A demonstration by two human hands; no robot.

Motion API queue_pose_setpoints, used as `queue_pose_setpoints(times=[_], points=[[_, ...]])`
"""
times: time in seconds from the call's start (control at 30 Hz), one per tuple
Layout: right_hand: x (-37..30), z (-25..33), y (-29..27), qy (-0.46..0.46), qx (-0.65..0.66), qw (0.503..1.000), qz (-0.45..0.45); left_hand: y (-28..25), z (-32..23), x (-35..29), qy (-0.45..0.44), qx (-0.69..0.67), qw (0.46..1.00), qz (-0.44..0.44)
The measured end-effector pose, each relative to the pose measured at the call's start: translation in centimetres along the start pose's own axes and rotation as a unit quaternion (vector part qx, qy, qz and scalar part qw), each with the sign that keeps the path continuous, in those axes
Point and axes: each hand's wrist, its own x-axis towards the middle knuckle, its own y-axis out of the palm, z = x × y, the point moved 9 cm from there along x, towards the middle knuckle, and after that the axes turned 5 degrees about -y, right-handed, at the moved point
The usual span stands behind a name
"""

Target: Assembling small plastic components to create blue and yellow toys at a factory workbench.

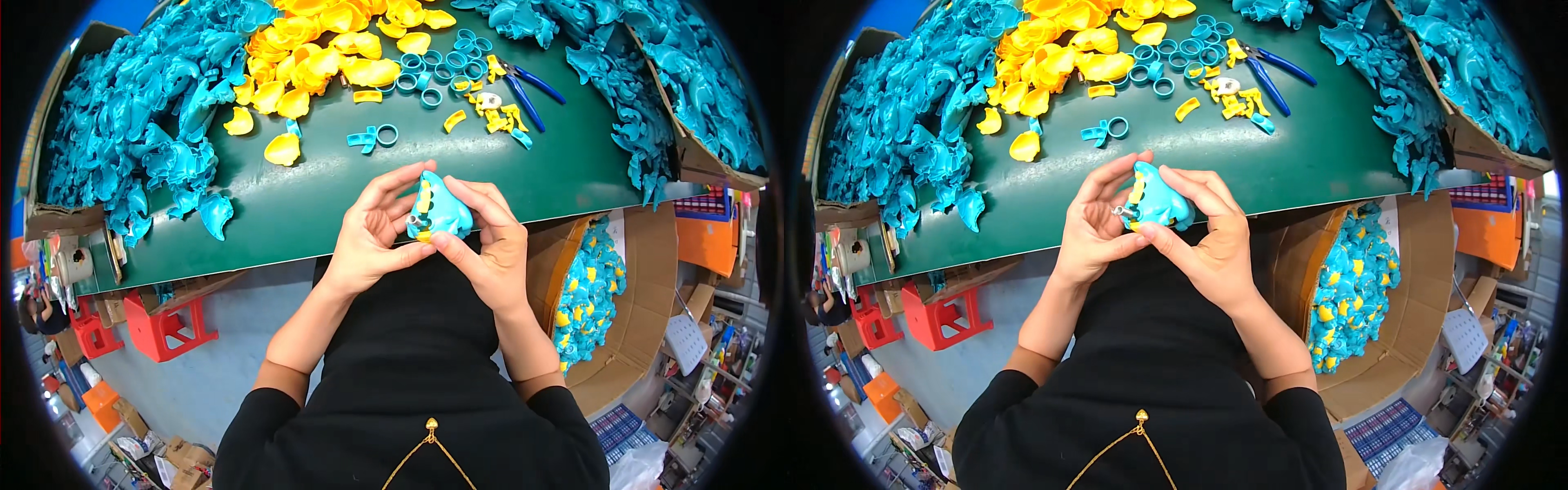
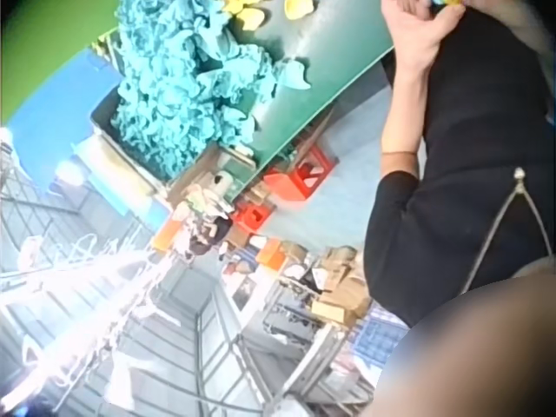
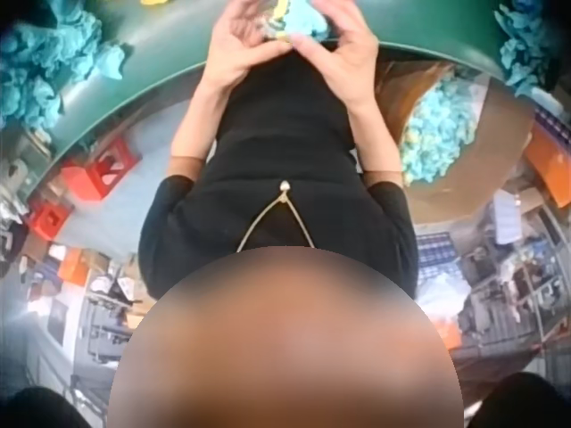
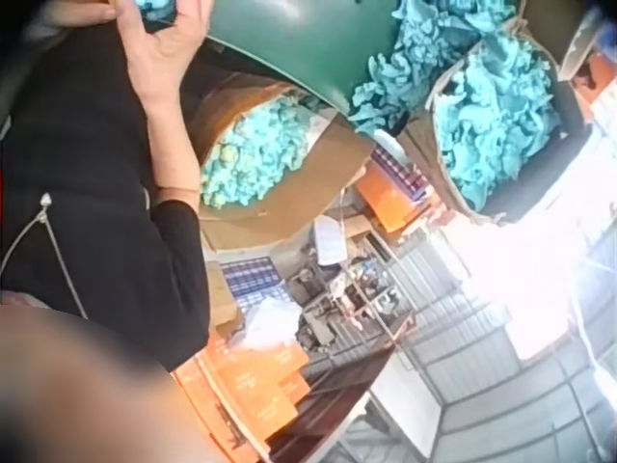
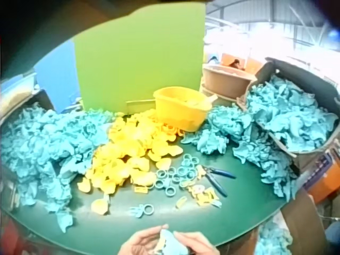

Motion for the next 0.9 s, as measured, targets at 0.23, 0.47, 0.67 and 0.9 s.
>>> queue_pose_setpoints(times=[0.23,0.47,0.67,0.9], points=[[0.2,-0.7,0.3,0.044,0.082,0.996,-0.008,-0.5,0.0,-0.2,0.002,-0.064,0.998,0.029],[0.1,1.0,2.8,0.012,0.026,0.990,0.135,-2.0,1.1,-0.4,-0.009,-0.084,0.996,-0.010],[-0.7,-0.1,-0.1,-0.005,0.030,0.999,-0.023,-2.0,0.5,-0.5,0.023,-0.123,0.991,-0.043],[-1.2,-1.8,0.8,0.037,0.241,0.970,-0.017,-1.9,2.6,-1.5,-0.015,-0.210,0.977,-0.030]])
